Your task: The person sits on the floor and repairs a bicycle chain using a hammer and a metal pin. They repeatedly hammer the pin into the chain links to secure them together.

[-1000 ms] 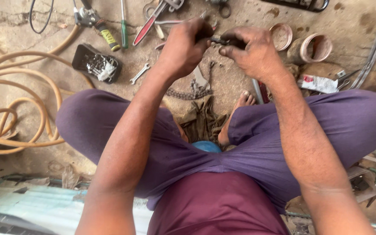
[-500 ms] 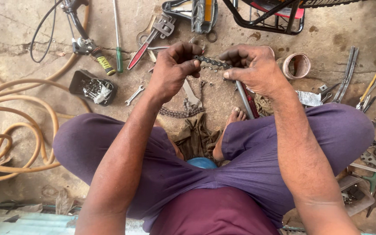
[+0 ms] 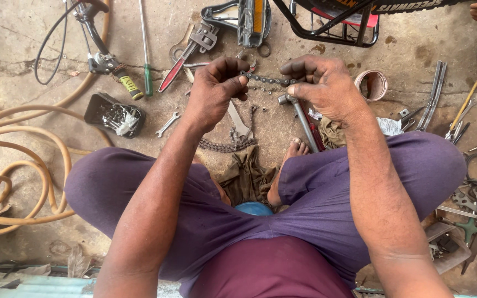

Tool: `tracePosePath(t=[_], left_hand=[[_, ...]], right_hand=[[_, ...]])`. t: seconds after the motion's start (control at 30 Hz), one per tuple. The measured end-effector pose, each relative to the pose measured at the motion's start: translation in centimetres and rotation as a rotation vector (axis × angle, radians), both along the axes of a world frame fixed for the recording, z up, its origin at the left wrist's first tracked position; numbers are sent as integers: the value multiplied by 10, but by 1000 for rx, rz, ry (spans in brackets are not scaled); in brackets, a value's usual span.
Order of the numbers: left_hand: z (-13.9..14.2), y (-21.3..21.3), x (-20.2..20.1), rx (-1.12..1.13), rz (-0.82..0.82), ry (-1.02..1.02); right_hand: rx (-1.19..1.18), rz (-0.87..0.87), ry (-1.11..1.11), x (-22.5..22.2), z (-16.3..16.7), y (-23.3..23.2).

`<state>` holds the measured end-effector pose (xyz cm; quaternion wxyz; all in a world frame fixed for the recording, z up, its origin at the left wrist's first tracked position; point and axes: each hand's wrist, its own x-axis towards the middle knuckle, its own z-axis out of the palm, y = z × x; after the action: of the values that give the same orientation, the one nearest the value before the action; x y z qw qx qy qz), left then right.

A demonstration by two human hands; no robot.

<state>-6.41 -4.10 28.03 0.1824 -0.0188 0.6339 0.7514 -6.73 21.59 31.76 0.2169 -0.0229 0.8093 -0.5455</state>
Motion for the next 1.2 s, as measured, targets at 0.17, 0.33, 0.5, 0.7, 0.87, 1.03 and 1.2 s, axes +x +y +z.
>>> tracePosePath(t=[0.17,0.33,0.5,0.7,0.87,1.03,1.2], left_hand=[[1,2,0,-49,-6,5],[1,2,0,-19,-1,-6],[0,3,0,-13,-4,-17],[-1,4,0,17,5,-39],[-4,3,1,56,16,-43],[-3,4,1,116,28,-54],[-3,5,0,107,36,-71]], right_hand=[[20,-20,-16,0,0,-3],[57,-19,-30,0,6,-6],[88,-16,-130,-1,3,-14],[123,72,49,4,-13,-19],[84,73,138,4,-22,-18],[113,105,235,3,-24,-19],[121,87,188,1,-32,-20]])
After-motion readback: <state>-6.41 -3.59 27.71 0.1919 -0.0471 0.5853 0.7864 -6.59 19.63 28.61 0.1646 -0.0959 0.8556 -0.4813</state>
